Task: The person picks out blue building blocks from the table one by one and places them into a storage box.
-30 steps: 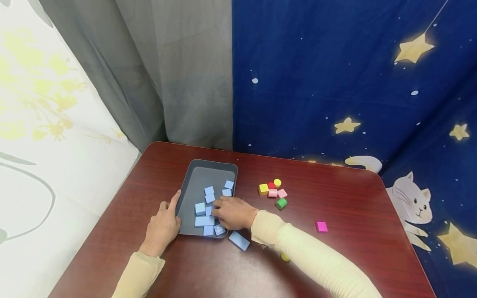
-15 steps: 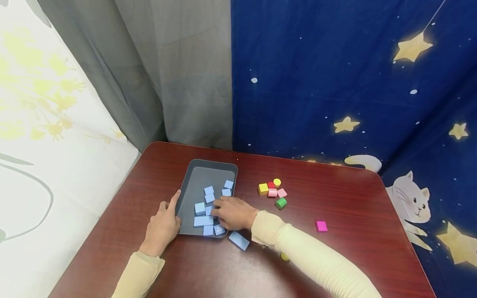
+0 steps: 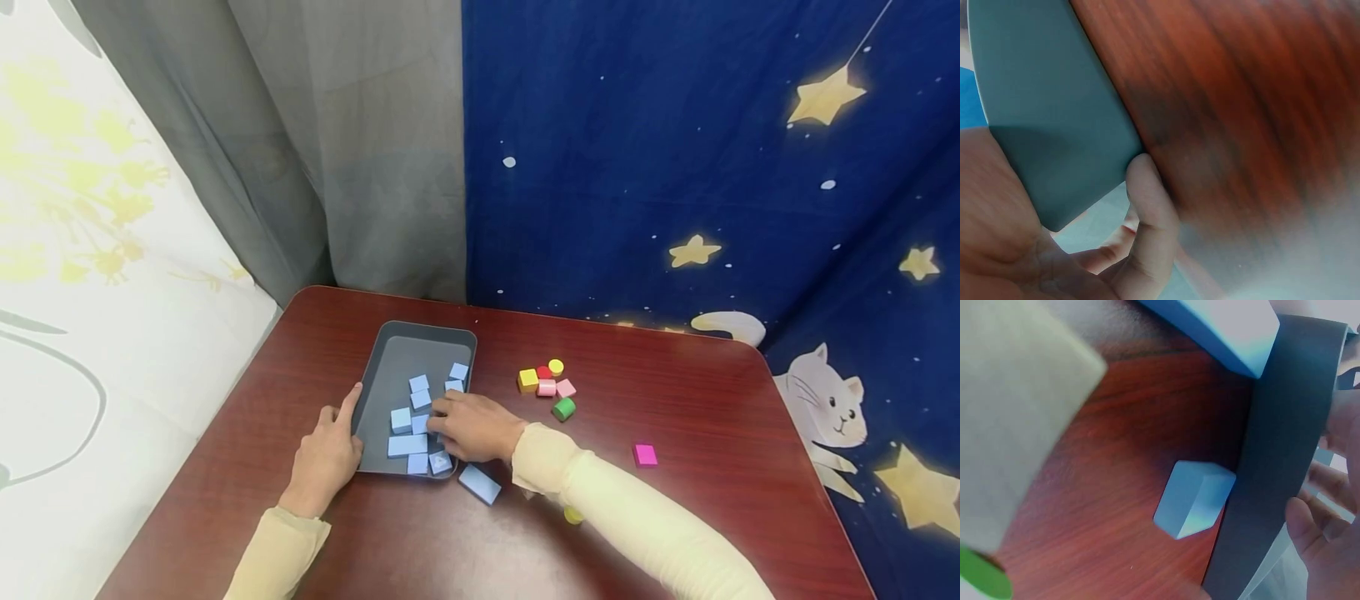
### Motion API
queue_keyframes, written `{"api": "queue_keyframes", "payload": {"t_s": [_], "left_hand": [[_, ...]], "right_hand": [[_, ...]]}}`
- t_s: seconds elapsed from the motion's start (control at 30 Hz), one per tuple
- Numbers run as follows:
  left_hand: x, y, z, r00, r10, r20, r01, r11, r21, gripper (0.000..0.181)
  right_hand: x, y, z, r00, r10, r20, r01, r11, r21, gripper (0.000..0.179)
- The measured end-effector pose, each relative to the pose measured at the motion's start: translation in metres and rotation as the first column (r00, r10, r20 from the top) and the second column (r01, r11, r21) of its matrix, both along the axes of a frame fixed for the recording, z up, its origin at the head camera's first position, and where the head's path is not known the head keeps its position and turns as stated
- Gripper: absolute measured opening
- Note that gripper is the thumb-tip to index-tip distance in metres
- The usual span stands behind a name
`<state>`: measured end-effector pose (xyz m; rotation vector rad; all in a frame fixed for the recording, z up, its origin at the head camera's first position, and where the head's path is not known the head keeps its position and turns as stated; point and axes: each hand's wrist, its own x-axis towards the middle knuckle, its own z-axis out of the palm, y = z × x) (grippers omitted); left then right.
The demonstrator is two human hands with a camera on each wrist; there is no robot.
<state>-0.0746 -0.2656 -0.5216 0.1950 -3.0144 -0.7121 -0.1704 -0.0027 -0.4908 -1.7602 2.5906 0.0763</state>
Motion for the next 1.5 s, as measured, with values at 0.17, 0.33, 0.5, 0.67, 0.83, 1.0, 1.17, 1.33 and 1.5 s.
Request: {"api": "queue_keyframes", "payload": {"t_s": [0.17, 0.33, 0.5, 0.67, 0.83, 1.0, 1.17, 1.33, 1.5], "left_hand": [[0.0, 0.0, 0.0, 1.0, 0.0, 0.004, 0.0, 1.0, 0.003, 0.087], [0.0, -0.001, 0.001, 1.0, 0.003, 0.02, -0.003, 1.0, 0.004, 0.088], [0.0, -0.002, 0.001, 1.0, 0.002, 0.017, -0.002, 1.0, 0.004, 0.088], [0.001, -0.002, 0.0, 1.0, 0.002, 0.013, -0.003, 1.0, 0.007, 0.087], [0.001, -0.002, 0.0, 1.0, 0.001, -0.003, -0.001, 1.0, 0.009, 0.086], [0.001, -0.003, 0.0, 1.0, 0.002, -0.012, -0.002, 1.0, 0.0, 0.086], [0.001, -0.003, 0.0, 1.0, 0.002, -0.008, -0.002, 1.0, 0.001, 0.086], [0.0, -0.002, 0.0, 1.0, -0.001, -0.001, 0.001, 1.0, 0.007, 0.086], [0.0, 0.0, 0.0, 1.0, 0.002, 0.006, -0.002, 1.0, 0.017, 0.087]], "right_hand": [[-0.002, 0.009, 0.004, 1.0, -0.015, 0.001, 0.015, 0.999, -0.039, 0.033], [-0.004, 0.023, 0.004, 1.0, 0.001, -0.016, -0.002, 0.995, -0.103, 0.032], [0.003, 0.037, 0.006, 1.0, 0.012, -0.017, -0.014, 0.99, -0.138, 0.032], [0.016, 0.047, 0.005, 0.999, 0.047, -0.026, -0.05, 0.99, -0.133, 0.028], [0.031, 0.054, 0.0, 0.997, 0.072, -0.029, -0.075, 0.989, -0.129, 0.026], [0.044, 0.061, -0.008, 0.997, 0.077, -0.03, -0.079, 0.992, -0.099, 0.03], [0.054, 0.065, -0.02, 0.996, 0.09, -0.017, -0.091, 0.992, -0.091, 0.032], [0.061, 0.067, -0.028, 0.995, 0.099, -0.028, -0.102, 0.983, -0.153, 0.03], [0.064, 0.069, -0.035, 0.995, 0.095, -0.042, -0.101, 0.979, -0.179, 0.024]]}}
